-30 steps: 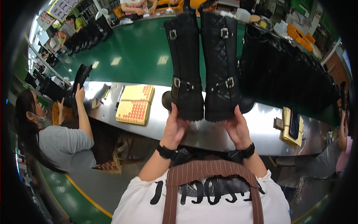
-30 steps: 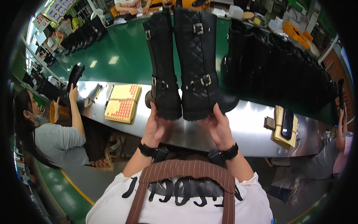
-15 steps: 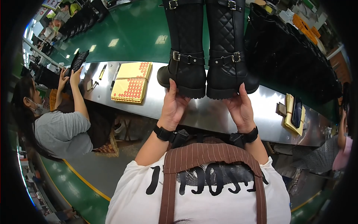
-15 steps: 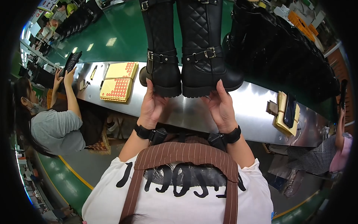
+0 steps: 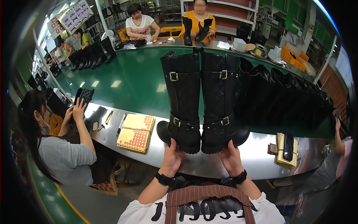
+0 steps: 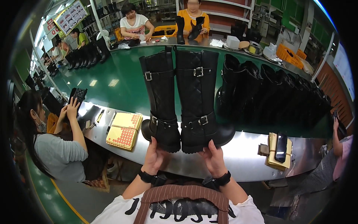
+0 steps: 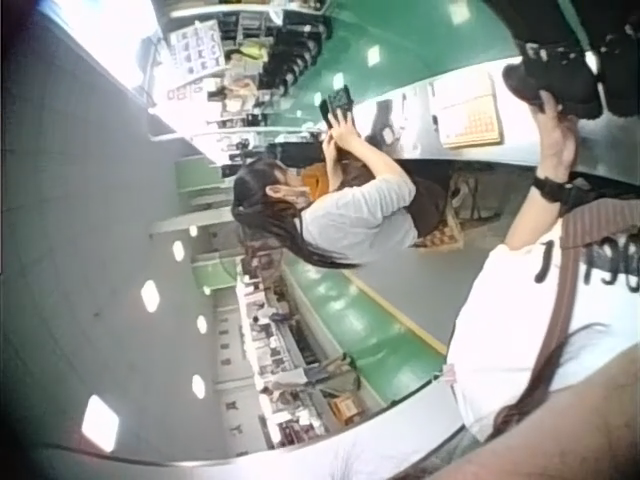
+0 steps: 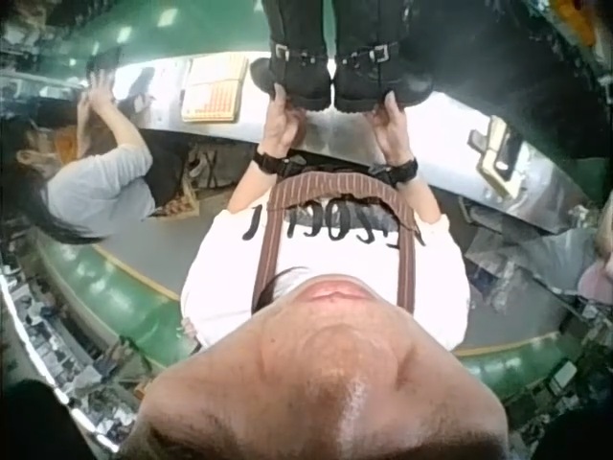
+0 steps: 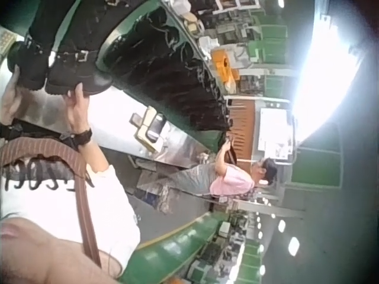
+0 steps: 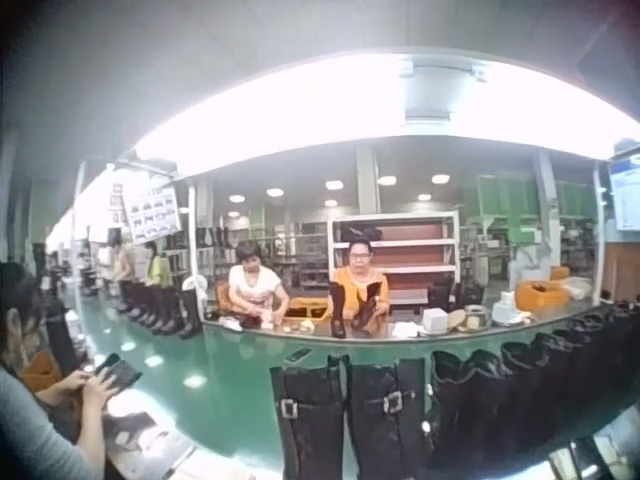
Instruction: The recorder is inspecting and organizing a series of black boots on a factory assembly line table.
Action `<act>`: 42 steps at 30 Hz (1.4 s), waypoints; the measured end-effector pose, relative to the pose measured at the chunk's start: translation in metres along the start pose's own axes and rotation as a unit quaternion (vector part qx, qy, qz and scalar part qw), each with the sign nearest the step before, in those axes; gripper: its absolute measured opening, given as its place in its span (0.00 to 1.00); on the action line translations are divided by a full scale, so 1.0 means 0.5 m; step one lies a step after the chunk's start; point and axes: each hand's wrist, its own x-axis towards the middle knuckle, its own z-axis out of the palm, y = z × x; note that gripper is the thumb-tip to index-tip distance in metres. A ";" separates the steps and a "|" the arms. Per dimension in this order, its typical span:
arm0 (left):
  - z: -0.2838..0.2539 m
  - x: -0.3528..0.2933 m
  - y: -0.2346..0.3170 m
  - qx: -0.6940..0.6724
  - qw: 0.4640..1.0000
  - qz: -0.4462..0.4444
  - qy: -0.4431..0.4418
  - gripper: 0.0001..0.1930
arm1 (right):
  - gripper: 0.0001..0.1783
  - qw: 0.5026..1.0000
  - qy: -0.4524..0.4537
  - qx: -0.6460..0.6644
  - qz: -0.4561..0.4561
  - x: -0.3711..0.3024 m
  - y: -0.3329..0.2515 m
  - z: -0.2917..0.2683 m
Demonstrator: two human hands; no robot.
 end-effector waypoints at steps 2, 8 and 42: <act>-0.004 0.001 -0.005 -0.015 0.999 -0.008 0.029 0.30 | 0.24 1.000 -0.007 0.000 -0.008 -0.002 0.006 -0.002; -0.002 -0.008 0.004 -0.009 0.999 -0.022 -0.025 0.33 | 0.29 0.997 -0.066 0.007 0.030 -0.001 -0.008 -0.016; 0.081 0.008 0.071 0.616 0.722 0.171 -0.265 0.21 | 0.38 0.560 -0.089 -0.814 -0.123 0.030 -0.063 0.086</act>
